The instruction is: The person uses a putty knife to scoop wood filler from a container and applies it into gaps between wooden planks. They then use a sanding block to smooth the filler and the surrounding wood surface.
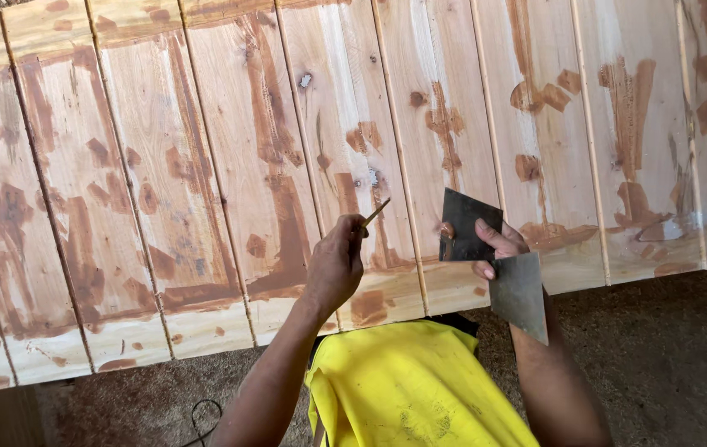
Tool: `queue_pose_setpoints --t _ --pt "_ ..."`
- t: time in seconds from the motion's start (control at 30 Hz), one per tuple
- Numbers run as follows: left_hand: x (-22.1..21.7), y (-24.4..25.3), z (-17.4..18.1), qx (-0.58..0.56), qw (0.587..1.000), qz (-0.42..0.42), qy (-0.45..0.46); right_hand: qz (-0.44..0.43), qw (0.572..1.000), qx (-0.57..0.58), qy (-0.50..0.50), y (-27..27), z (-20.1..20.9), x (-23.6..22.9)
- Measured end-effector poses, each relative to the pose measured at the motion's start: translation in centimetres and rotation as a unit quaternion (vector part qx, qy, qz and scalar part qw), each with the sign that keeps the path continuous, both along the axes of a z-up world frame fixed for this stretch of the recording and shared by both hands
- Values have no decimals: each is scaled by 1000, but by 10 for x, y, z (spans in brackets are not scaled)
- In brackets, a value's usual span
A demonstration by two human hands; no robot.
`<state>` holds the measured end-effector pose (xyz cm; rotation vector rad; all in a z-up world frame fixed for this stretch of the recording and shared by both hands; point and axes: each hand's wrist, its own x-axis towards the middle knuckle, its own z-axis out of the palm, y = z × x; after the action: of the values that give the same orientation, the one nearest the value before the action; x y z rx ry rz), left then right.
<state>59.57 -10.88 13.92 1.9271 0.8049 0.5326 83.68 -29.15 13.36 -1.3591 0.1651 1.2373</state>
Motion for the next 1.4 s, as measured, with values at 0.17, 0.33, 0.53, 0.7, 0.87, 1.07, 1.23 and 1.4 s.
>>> queue_pose_setpoints --t 0.17,0.33,0.53,0.7,0.87,1.07,1.23,1.4 --pt "18 -23 69 108 993 -9 52 125 980 152 39 17 -2 57" --pt "21 -21 86 133 991 5 -14 171 957 208 113 36 -27 77" --pt "13 -6 69 149 989 10 -1 215 921 258 199 61 -52 65" --pt "-17 23 44 127 991 4 -35 177 940 235 175 79 -55 30" --pt "-49 60 25 109 993 22 -41 175 937 226 200 113 -41 -4" --pt "-74 87 19 85 993 33 -81 164 940 251 165 125 -47 -28" --pt "-72 108 23 54 993 44 -91 167 933 248 201 133 -34 -31" --pt "-72 108 17 74 991 44 -100 98 966 196 138 127 -22 -33"
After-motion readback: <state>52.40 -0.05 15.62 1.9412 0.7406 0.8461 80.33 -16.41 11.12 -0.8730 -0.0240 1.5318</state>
